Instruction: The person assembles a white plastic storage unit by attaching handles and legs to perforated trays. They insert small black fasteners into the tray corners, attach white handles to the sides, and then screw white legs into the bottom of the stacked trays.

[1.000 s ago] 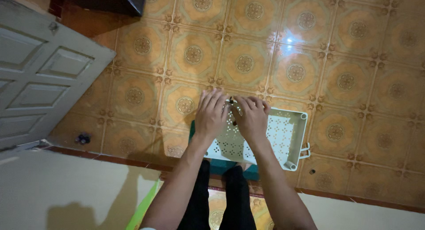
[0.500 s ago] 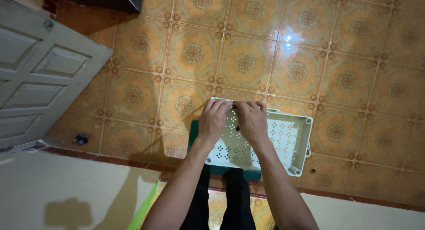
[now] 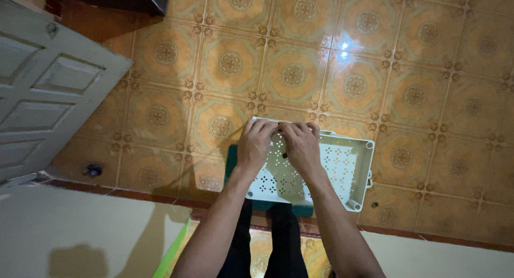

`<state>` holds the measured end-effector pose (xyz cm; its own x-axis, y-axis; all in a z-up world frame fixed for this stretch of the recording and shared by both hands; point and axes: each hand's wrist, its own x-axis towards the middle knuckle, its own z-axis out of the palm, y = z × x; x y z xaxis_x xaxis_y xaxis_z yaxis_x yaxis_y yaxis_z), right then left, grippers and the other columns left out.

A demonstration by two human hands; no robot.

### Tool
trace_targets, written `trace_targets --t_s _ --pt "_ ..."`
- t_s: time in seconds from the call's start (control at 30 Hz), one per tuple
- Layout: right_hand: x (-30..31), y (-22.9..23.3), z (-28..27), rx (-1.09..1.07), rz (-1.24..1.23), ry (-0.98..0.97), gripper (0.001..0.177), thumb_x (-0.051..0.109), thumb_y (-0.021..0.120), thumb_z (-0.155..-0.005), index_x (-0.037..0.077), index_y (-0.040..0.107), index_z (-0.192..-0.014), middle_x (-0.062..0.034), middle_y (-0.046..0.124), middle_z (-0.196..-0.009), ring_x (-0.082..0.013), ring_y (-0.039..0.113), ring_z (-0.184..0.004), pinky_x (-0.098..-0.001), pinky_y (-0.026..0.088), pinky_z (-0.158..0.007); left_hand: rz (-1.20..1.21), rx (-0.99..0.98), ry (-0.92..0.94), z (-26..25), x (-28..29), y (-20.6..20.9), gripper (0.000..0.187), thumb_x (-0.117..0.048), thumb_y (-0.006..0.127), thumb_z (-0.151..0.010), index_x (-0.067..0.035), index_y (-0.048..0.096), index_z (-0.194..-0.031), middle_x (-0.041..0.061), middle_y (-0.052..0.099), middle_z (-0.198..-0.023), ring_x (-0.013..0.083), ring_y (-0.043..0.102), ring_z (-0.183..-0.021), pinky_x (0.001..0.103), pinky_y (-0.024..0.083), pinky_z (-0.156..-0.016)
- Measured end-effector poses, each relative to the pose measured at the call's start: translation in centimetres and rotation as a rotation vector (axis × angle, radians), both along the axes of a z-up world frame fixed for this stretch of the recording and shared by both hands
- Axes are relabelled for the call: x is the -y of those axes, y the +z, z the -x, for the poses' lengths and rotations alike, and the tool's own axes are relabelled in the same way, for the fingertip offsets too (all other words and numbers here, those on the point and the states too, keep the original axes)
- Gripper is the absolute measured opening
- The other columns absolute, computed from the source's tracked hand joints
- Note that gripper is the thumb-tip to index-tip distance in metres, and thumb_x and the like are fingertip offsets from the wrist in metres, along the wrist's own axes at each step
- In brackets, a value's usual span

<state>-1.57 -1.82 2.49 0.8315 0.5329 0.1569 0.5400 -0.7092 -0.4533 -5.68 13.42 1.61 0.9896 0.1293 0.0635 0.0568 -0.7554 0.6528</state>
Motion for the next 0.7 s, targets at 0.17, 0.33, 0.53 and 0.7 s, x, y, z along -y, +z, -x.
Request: trace_targets --t_s 0.17,0.33,0.53,0.7 --pt "0.0 -0.3 -0.1 -0.018 -0.085 0.000 0.019 0.012 0.065 -0.094 0.011 0.067 -0.113 -0.0031 0.073 -0.112 -0.0229 0.064 -0.109 -0.0436 0.035 -0.102 -0.015 0.053 -0.006 0.2 -0.3 0.5 0.021 -0.006 0.066 -0.091 -0.010 0.073 -0.110 0.004 0.069 -0.111 0.0285 0.061 -0.110 0.040 0.051 -0.095" --pt "0.2 -0.9 0.1 -0.084 -0.124 -0.020 0.022 0.009 0.066 -0.093 0.010 0.066 -0.115 -0.0037 0.073 -0.112 -0.0231 0.064 -0.112 -0.0436 0.035 -0.102 -0.021 0.018 -0.008 0.0 -0.3 0.5 0.025 -0.003 0.064 -0.090 -0.011 0.074 -0.112 0.004 0.069 -0.113 0.0276 0.061 -0.110 0.039 0.052 -0.095" --pt "0.4 -0.9 0.0 -0.078 -0.108 -0.024 0.022 0.010 0.067 -0.094 0.010 0.067 -0.115 -0.0041 0.073 -0.111 -0.0219 0.064 -0.111 -0.0439 0.034 -0.103 -0.010 0.006 -0.004 0.2 -0.1 0.5 0.019 -0.009 0.067 -0.093 -0.011 0.074 -0.111 0.003 0.070 -0.112 0.0271 0.061 -0.109 0.039 0.052 -0.094" --pt "0.3 -0.5 -0.3 -0.045 -0.085 -0.006 0.022 0.009 0.067 -0.095 0.011 0.067 -0.117 -0.0028 0.074 -0.111 -0.0206 0.065 -0.110 -0.0435 0.035 -0.101 -0.027 0.002 0.002 -0.3 -0.1 0.4 0.019 -0.010 0.068 -0.093 -0.011 0.074 -0.111 0.003 0.069 -0.112 0.0271 0.061 -0.109 0.038 0.052 -0.093"
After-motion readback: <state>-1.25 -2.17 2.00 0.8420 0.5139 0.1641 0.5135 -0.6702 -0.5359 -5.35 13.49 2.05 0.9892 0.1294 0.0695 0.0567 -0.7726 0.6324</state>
